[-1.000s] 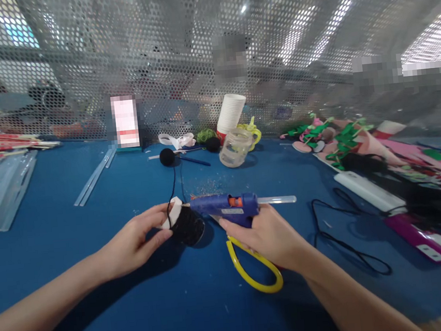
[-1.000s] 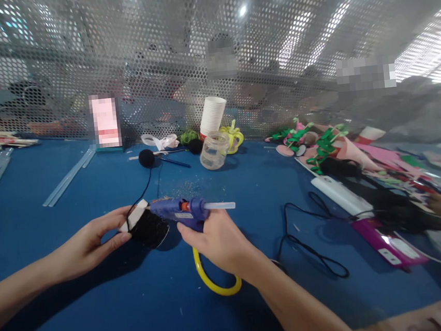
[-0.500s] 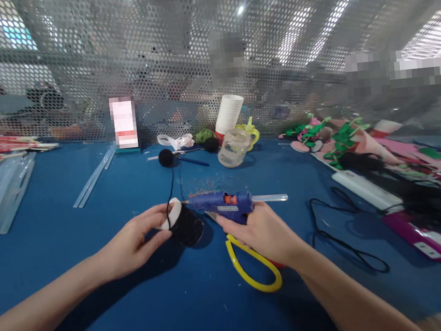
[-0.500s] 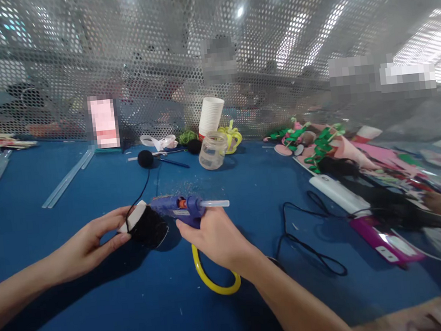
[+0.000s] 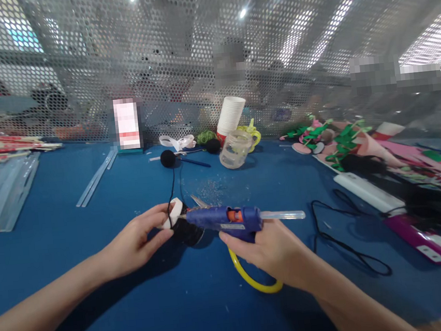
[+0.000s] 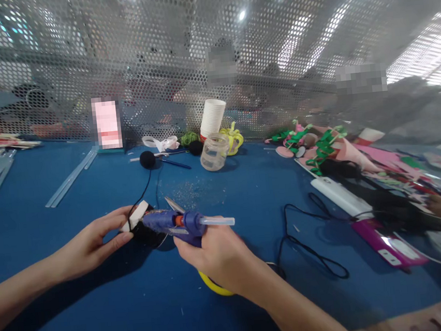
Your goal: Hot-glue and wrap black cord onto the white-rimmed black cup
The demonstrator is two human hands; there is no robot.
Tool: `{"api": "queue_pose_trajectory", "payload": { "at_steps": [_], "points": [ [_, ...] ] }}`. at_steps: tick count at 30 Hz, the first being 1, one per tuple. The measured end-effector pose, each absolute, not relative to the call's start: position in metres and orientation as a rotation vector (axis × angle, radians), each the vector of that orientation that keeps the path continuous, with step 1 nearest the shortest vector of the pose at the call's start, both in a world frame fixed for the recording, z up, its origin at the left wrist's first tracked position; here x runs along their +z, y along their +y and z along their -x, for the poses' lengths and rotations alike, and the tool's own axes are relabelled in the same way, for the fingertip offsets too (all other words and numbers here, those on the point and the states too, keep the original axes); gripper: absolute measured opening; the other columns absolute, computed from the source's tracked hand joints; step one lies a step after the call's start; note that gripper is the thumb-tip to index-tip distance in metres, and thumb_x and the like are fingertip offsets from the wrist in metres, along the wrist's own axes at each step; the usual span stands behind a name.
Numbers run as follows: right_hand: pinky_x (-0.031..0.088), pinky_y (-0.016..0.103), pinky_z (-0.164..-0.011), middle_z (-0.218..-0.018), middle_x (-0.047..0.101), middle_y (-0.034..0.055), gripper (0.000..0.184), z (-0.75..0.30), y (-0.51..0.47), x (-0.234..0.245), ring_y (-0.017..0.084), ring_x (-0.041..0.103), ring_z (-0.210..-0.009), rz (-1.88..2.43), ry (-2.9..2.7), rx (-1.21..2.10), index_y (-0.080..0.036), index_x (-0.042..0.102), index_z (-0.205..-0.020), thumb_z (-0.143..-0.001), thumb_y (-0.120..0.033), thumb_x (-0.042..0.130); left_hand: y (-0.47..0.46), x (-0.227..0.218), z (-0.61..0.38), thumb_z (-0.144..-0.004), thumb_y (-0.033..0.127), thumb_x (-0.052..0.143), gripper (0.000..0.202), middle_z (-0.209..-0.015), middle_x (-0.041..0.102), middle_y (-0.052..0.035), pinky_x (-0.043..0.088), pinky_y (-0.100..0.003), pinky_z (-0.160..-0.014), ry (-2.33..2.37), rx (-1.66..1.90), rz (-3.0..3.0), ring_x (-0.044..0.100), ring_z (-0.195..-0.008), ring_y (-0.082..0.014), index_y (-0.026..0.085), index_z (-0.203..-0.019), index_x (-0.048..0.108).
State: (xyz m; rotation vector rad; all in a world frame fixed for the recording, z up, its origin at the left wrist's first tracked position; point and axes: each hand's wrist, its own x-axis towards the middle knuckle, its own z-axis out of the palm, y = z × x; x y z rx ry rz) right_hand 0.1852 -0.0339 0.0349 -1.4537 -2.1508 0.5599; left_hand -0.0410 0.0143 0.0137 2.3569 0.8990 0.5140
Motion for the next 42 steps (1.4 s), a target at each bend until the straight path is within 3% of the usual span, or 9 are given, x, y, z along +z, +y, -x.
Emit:
{"api": "queue_pose_trajectory", "payload": {
  "at_steps": [2,11,17,25,42],
  "points": [
    [0.039,0.029,-0.052,-0.055,0.055,0.0029,0.017,-0.187,-0.035,0.030,0.017,0.050,-0.053,1.430,-2.189,0.524,-0.018,0.061,-0.076,-0.069,-0.025,0.047,0.014,0.014,0.041,-0.084,0.024,0.034,0.018,-0.103,0.049,-0.0114,0.038,-0.029,-0.081,0.901,0.512,-2.356,0.045,-0.101,-0.0213,0.014,-0.076,0.047],
    [0.036,0.025,-0.047,-0.048,0.048,-0.0021,0.012,-0.184,-0.038,0.018,0.011,0.043,-0.045,1.406,-2.092,0.610,-0.020,0.055,-0.063,-0.072,-0.025,0.049,0.015,0.014,0.039,-0.083,0.024,0.035,0.019,-0.092,0.053,-0.0085,0.038,-0.028,-0.082,0.880,0.521,-2.341,0.047,-0.098,-0.0192,0.015,-0.070,0.045],
    [0.036,0.025,-0.047,-0.051,0.050,-0.0019,0.008,-0.185,-0.039,0.019,0.011,0.044,-0.048,1.443,-2.006,0.707,-0.020,0.054,-0.064,-0.069,-0.024,0.051,0.014,0.014,0.039,-0.083,0.022,0.036,0.016,-0.100,0.053,-0.0085,0.037,-0.026,-0.084,0.867,0.545,-2.341,0.046,-0.100,-0.0184,0.016,-0.071,0.045],
    [0.031,0.021,-0.035,-0.036,0.039,-0.0057,0.023,-0.184,-0.035,0.036,0.008,0.037,-0.033,1.525,-1.877,0.859,-0.019,0.043,-0.050,-0.071,-0.025,0.049,0.014,0.013,0.040,-0.083,0.024,0.035,0.017,-0.100,0.052,-0.0104,0.037,-0.030,-0.085,0.866,0.524,-2.356,0.043,-0.106,-0.0213,0.015,-0.075,0.047],
    [0.037,0.021,-0.038,-0.038,0.045,-0.0049,0.022,-0.191,-0.013,0.025,0.007,0.042,-0.033,1.574,-1.656,0.993,-0.017,0.048,-0.056,-0.071,-0.033,0.051,0.014,0.011,0.041,-0.083,0.024,0.035,0.016,-0.114,0.048,-0.0111,0.036,-0.028,-0.088,0.857,0.538,-2.395,0.042,-0.109,-0.0195,0.016,-0.074,0.045]
  ]
}}
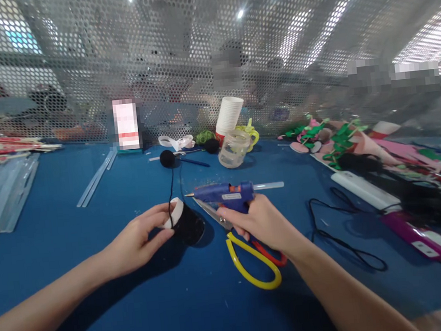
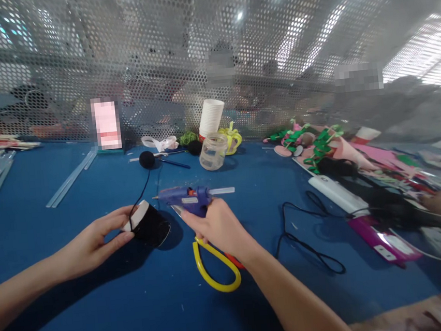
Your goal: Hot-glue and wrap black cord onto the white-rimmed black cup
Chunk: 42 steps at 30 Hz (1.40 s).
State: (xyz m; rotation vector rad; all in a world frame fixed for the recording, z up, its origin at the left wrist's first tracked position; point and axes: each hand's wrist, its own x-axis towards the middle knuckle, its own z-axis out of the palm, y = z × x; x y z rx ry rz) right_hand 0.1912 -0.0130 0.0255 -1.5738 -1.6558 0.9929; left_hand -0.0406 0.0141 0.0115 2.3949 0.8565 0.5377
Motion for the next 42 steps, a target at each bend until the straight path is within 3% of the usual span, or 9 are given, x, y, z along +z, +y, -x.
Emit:
{"api": "queue_pose_trajectory", "payload": {
  "at_steps": [6,15,19,22,26,28,30,35,42],
  "points": [
    [0.039,0.020,-0.042,-0.054,0.054,-0.0018,0.022,-0.209,0.016,0.010,0.008,0.049,-0.045,1.548,-1.246,1.064,-0.015,0.052,-0.068,-0.060,-0.034,0.061,0.011,0.014,0.039,-0.083,0.023,0.035,0.016,-0.119,0.045,-0.0119,0.035,-0.029,-0.092,0.865,0.529,-2.441,0.040,-0.113,-0.0183,0.016,-0.074,0.046],
    [0.038,0.025,-0.041,-0.046,0.052,0.0037,0.034,-0.217,0.053,-0.016,0.010,0.047,-0.036,1.835,-1.338,0.871,-0.015,0.048,-0.049,-0.073,-0.039,0.048,0.006,0.022,0.038,-0.081,0.019,0.036,0.014,-0.118,0.046,-0.0135,0.035,-0.038,-0.091,0.879,0.516,-2.543,0.039,-0.113,-0.0210,0.016,-0.071,0.044],
    [0.040,0.031,-0.059,-0.061,0.058,0.0114,0.027,-0.214,0.056,-0.010,0.022,0.057,-0.069,1.888,-1.435,0.648,-0.016,0.049,-0.049,-0.069,-0.032,0.056,0.004,0.022,0.038,-0.081,0.018,0.036,0.012,-0.119,0.045,-0.0128,0.032,-0.042,-0.094,0.872,0.501,-2.594,0.038,-0.114,-0.0212,0.016,-0.072,0.044],
    [0.036,0.032,-0.073,-0.082,0.060,0.0139,0.025,-0.199,0.051,0.004,0.026,0.050,-0.093,1.810,-1.555,0.560,-0.016,0.055,-0.054,-0.070,-0.034,0.055,0.004,0.021,0.039,-0.082,0.019,0.036,0.012,-0.116,0.048,-0.0127,0.027,-0.043,-0.097,0.865,0.476,-2.643,0.038,-0.114,-0.0203,0.016,-0.072,0.044],
    [0.039,0.027,-0.071,-0.077,0.064,0.0048,0.040,-0.163,0.041,0.018,0.018,0.056,-0.081,1.605,-1.769,0.771,-0.019,0.063,-0.063,-0.073,-0.052,0.043,0.004,0.020,0.038,-0.082,0.019,0.035,0.012,-0.115,0.048,-0.0129,0.026,-0.042,-0.098,0.838,0.443,-2.681,0.036,-0.115,-0.0201,0.016,-0.076,0.045],
    [0.039,0.027,-0.071,-0.078,0.065,0.0042,0.045,-0.145,0.039,0.019,0.016,0.056,-0.078,1.353,-1.819,1.188,-0.018,0.064,-0.073,-0.076,-0.054,0.036,0.004,0.019,0.038,-0.082,0.018,0.036,0.012,-0.112,0.050,-0.0122,0.025,-0.043,-0.098,0.818,0.440,-2.698,0.037,-0.115,-0.0201,0.016,-0.076,0.046],
    [0.040,0.027,-0.069,-0.076,0.064,0.0046,0.040,-0.132,0.039,0.019,0.015,0.056,-0.075,1.182,-1.773,1.393,-0.016,0.063,-0.077,-0.075,-0.049,0.042,0.003,0.020,0.037,-0.081,0.017,0.036,0.012,-0.108,0.052,-0.0115,0.025,-0.043,-0.098,0.804,0.434,-2.708,0.037,-0.114,-0.0202,0.016,-0.077,0.047],
    [0.039,0.025,-0.071,-0.074,0.062,0.0022,0.023,-0.134,0.036,0.022,0.011,0.053,-0.072,1.001,-1.528,1.219,-0.016,0.061,-0.067,-0.071,-0.037,0.053,0.005,0.021,0.038,-0.082,0.018,0.037,0.012,-0.114,0.049,-0.0125,0.023,-0.043,-0.098,0.832,0.423,-2.618,0.040,-0.112,-0.0206,0.015,-0.083,0.049],
    [0.039,0.023,-0.060,-0.066,0.057,-0.0001,0.021,-0.159,0.016,0.027,0.008,0.047,-0.059,1.131,-1.446,1.066,-0.016,0.058,-0.065,-0.071,-0.035,0.052,0.009,0.023,0.037,-0.083,0.024,0.036,0.020,-0.101,0.055,-0.0079,0.040,-0.031,-0.083,0.885,0.471,-2.244,0.051,-0.093,-0.0184,0.014,-0.091,0.050]
  ]
}}
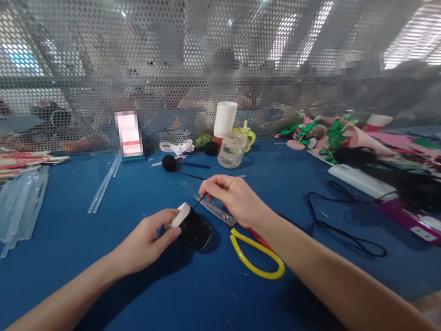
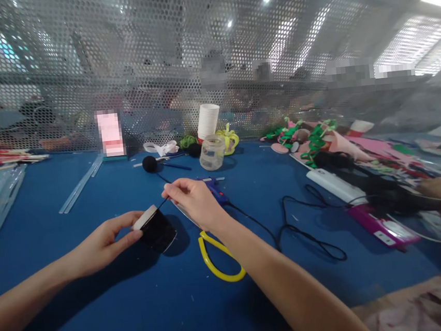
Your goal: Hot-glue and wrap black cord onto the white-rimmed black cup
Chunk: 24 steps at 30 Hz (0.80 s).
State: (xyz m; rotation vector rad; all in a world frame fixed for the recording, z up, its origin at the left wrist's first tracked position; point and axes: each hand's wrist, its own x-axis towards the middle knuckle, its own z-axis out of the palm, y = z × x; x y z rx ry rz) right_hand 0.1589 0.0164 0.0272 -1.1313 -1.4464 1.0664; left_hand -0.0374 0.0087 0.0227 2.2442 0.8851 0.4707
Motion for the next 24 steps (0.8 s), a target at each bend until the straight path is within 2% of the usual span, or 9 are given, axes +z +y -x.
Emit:
{"api": "queue_pose_trajectory", "payload": {
  "at_steps": [7,13,20,24],
  "points": [
    [0.037,0.022,-0.052,-0.060,0.055,-0.0004,0.027,-0.160,0.018,0.015,0.009,0.046,-0.054,1.273,-1.478,0.959,-0.016,0.057,-0.065,-0.074,-0.040,0.048,0.008,0.024,0.037,-0.083,0.025,0.036,0.019,-0.093,0.055,-0.0051,0.039,-0.029,-0.081,0.834,0.457,-2.176,0.051,-0.088,-0.0171,0.014,-0.090,0.051],
    [0.037,0.022,-0.053,-0.060,0.055,-0.0003,0.027,-0.160,0.019,0.010,0.009,0.048,-0.054,1.278,-1.482,0.991,-0.015,0.056,-0.065,-0.073,-0.040,0.048,0.007,0.025,0.037,-0.083,0.022,0.038,0.018,-0.105,0.053,-0.0061,0.038,-0.027,-0.083,0.786,0.491,-2.179,0.049,-0.095,-0.0166,0.015,-0.090,0.052],
    [0.038,0.022,-0.052,-0.054,0.051,-0.0020,0.027,-0.158,0.020,0.007,0.010,0.048,-0.052,1.265,-1.517,0.967,-0.015,0.056,-0.064,-0.073,-0.039,0.048,0.005,0.029,0.038,-0.083,0.024,0.038,0.018,-0.115,0.049,-0.0089,0.038,-0.030,-0.086,0.749,0.498,-2.185,0.048,-0.100,-0.0194,0.016,-0.091,0.052],
    [0.038,0.022,-0.052,-0.055,0.050,-0.0022,0.027,-0.157,0.020,0.005,0.010,0.048,-0.052,1.256,-1.520,0.998,-0.016,0.056,-0.064,-0.074,-0.039,0.047,0.005,0.030,0.039,-0.083,0.023,0.038,0.016,-0.115,0.049,-0.0077,0.037,-0.030,-0.087,0.746,0.487,-2.222,0.048,-0.099,-0.0190,0.015,-0.084,0.052]
  ]
}}
